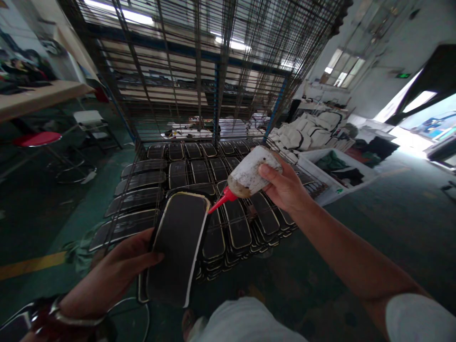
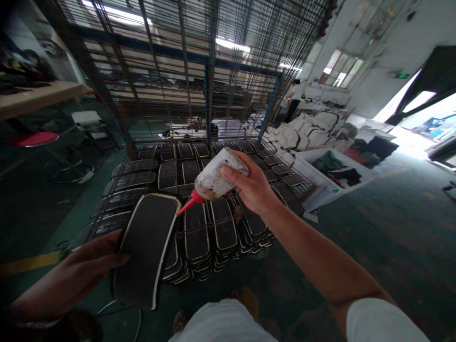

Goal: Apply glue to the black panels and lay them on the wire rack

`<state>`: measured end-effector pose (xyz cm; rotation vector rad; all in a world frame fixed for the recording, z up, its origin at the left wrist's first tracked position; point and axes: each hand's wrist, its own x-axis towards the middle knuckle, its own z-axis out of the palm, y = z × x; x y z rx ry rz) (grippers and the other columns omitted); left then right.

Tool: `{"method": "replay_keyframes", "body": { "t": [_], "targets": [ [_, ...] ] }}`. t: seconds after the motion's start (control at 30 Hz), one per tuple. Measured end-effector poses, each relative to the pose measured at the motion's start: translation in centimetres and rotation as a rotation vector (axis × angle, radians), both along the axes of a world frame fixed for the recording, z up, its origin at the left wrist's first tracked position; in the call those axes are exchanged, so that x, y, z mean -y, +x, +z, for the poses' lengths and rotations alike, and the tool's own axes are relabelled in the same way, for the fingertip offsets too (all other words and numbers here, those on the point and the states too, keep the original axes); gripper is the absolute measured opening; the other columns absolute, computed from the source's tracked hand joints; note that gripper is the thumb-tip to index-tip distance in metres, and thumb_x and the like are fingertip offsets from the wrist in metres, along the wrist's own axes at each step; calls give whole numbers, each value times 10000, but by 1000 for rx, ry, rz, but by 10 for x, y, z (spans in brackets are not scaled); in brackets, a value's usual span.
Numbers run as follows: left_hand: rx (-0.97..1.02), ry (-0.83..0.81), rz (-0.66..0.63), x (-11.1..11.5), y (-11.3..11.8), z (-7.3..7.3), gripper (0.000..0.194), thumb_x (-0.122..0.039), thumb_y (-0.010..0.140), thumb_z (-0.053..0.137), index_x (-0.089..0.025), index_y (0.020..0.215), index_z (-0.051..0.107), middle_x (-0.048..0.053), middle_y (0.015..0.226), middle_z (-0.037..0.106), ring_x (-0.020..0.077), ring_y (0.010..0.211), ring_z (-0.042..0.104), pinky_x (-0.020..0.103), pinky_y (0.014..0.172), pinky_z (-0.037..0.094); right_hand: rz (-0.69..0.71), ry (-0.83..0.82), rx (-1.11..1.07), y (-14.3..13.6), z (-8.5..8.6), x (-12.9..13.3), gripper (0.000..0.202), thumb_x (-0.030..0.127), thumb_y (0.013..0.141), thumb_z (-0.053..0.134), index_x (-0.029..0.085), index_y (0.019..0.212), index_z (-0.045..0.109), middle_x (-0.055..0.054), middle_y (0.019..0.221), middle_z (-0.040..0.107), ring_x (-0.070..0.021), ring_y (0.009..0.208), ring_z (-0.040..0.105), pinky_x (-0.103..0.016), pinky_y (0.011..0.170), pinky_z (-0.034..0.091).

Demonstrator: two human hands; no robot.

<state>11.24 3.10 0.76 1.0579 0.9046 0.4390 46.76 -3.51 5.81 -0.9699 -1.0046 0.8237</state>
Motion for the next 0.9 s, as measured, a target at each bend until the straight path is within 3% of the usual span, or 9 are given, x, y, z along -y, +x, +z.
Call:
{"method": "replay_keyframes", "body": {
  "t": [0.2, 0.3, 0.43, 0.53, 0.73, 0.9],
  "targets": [
    [57, -103, 66, 1, 13, 3, 378, -146, 585, 1037, -307, 914, 946, 42, 961, 925, 251, 728, 821, 311, 697, 690, -144, -16, -78, -3, -9, 0, 574, 623, 753, 987, 272, 1085, 677, -42, 967, 660, -316, 1064, 701, -422, 812, 675],
    [81, -139, 82, 0, 17, 0, 376, -133, 599, 1040, -283, 930, 942, 60, 963, 924, 250, 733, 832, 303, 678, 691, -155, -27, -104, -4, -13, 1, 577, 606, 748, 997, 272, 1095, 679, -38, 959, 661, -301, 1021, 703, -415, 799, 680],
    [106, -174, 105, -2, 21, 0, 375, -99, 555, 1047, -234, 882, 922, 68, 892, 915, 245, 665, 817, 304, 627, 686, -119, -31, -152, -6, -20, 9, 541, 558, 760, 1013, 272, 1094, 698, -26, 964, 676, -233, 834, 670, -374, 688, 660],
    [94, -181, 112, -2, 25, 2, 374, -100, 538, 1050, -207, 866, 906, 88, 888, 913, 268, 681, 828, 324, 630, 695, -85, -29, -146, -10, -25, 15, 496, 544, 799, 1001, 281, 1107, 715, -20, 948, 669, -218, 816, 652, -347, 669, 633],
    [70, -196, 137, -1, 30, 7, 404, -147, 480, 1069, -186, 834, 879, 143, 952, 915, 289, 660, 826, 386, 644, 715, -58, -59, -107, -20, -30, 29, 547, 588, 798, 994, 280, 1165, 729, -28, 966, 668, -244, 864, 657, -402, 786, 629],
    [62, -195, 134, -2, 30, 7, 377, -124, 530, 1019, -174, 868, 861, 149, 950, 912, 315, 693, 841, 403, 642, 715, 11, -59, -113, -28, -31, 41, 536, 538, 800, 1003, 300, 1196, 731, -41, 1038, 722, -273, 945, 696, -463, 920, 626]
  ]
}}
